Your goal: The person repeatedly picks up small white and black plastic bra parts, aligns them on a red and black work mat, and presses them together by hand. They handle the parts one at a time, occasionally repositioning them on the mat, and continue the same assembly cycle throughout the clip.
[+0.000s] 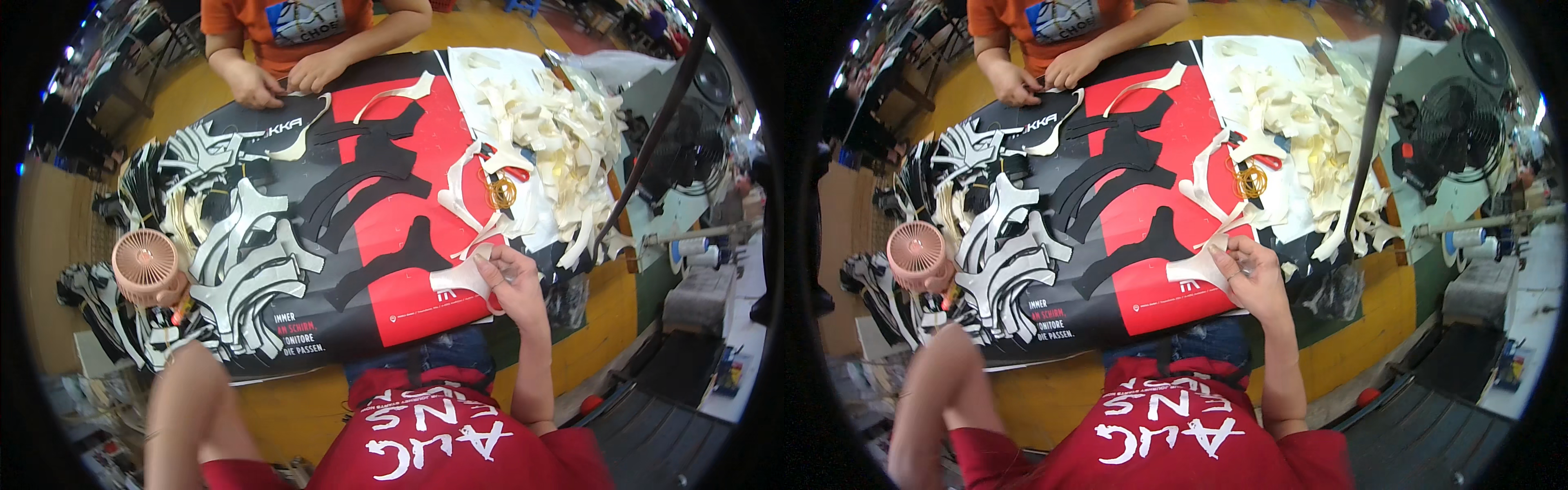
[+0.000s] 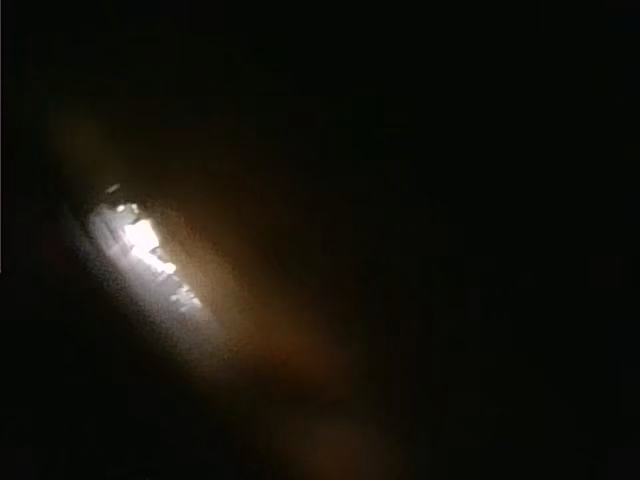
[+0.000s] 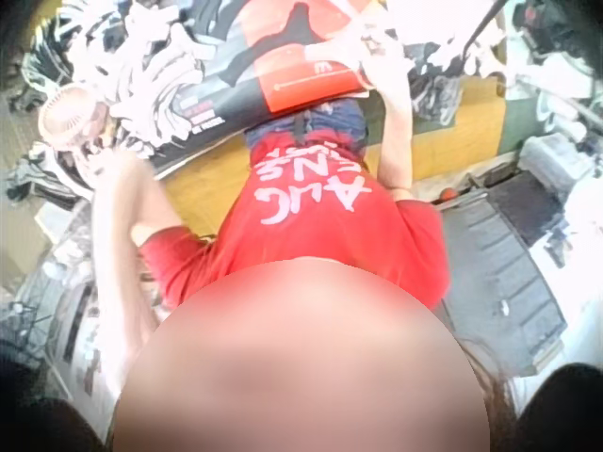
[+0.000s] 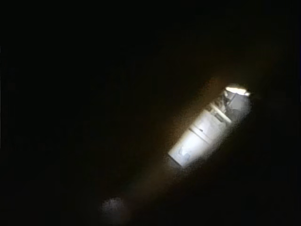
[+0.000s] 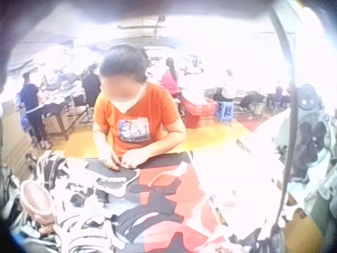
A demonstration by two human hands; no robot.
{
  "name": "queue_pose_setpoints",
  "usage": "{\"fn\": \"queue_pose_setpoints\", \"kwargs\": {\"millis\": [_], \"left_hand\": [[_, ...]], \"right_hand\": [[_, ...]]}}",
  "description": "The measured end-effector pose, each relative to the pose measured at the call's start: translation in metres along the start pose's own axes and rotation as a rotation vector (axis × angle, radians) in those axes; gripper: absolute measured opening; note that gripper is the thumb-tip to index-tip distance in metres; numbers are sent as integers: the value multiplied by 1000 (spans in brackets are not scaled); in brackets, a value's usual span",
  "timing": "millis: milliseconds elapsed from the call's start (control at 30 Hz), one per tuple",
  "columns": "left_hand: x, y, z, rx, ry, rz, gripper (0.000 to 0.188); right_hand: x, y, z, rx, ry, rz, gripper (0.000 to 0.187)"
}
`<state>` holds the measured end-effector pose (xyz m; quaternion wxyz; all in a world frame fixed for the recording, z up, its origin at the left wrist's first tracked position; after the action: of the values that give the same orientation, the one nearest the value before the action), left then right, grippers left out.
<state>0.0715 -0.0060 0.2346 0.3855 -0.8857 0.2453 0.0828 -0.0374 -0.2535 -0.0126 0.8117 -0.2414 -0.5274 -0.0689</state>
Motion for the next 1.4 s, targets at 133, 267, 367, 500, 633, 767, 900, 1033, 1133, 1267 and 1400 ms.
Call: {"fn": "queue_pose_setpoints", "kwargs": {"millis": [133, 267, 367, 500, 633, 767, 900, 1033, 1133, 1267, 1400], "left_hand": [[48, 63, 62, -290, -629, 284, 20], [65, 173, 123, -226, -1213, 836, 18], [72, 197, 153, -329, -1373, 954, 17], [96, 177, 183, -613, -1419, 930, 19], [110, 155, 205, -540, -1486, 738, 29], [109, 147, 207, -654, -1472, 663, 24], [85, 135, 188, -776, -1272, 277, 8], [37, 138, 151, -694, -763, -193, 37], [33, 162, 136, -528, -584, -91, 41], [37, 190, 124, -486, -510, -69, 33], [34, 201, 116, -510, -543, -1, 32]], "right_hand": [[31, 11, 10, 114, -134, 109, 21], [41, 39, 17, 248, -200, 122, 22], [29, 40, 12, 319, -87, 144, 22], [14, 17, -1, 156, -100, 404, 26], [3, -9, -30, -36, -78, 644, 34], [27, -10, -58, -282, -489, 754, 40], [37, -7, -57, -285, -386, 700, 36], [43, 17, -1, 73, -356, 255, 24], [37, 46, 41, 430, -175, -355, 22], [19, 45, 50, 164, -105, -412, 18], [10, 29, 44, 174, -117, -349, 14]]}}
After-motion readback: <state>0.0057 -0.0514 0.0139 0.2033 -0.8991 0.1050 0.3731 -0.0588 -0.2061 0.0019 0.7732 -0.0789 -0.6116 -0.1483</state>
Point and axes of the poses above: each hand's wrist, its own z-axis away from the middle knuckle, its own y-axis out of the palm, x = y × z, the point moved 5 cm from there along -z, towards the middle knuckle, and after that the axes turned 11 degrees about z, right-handed, at the moved point
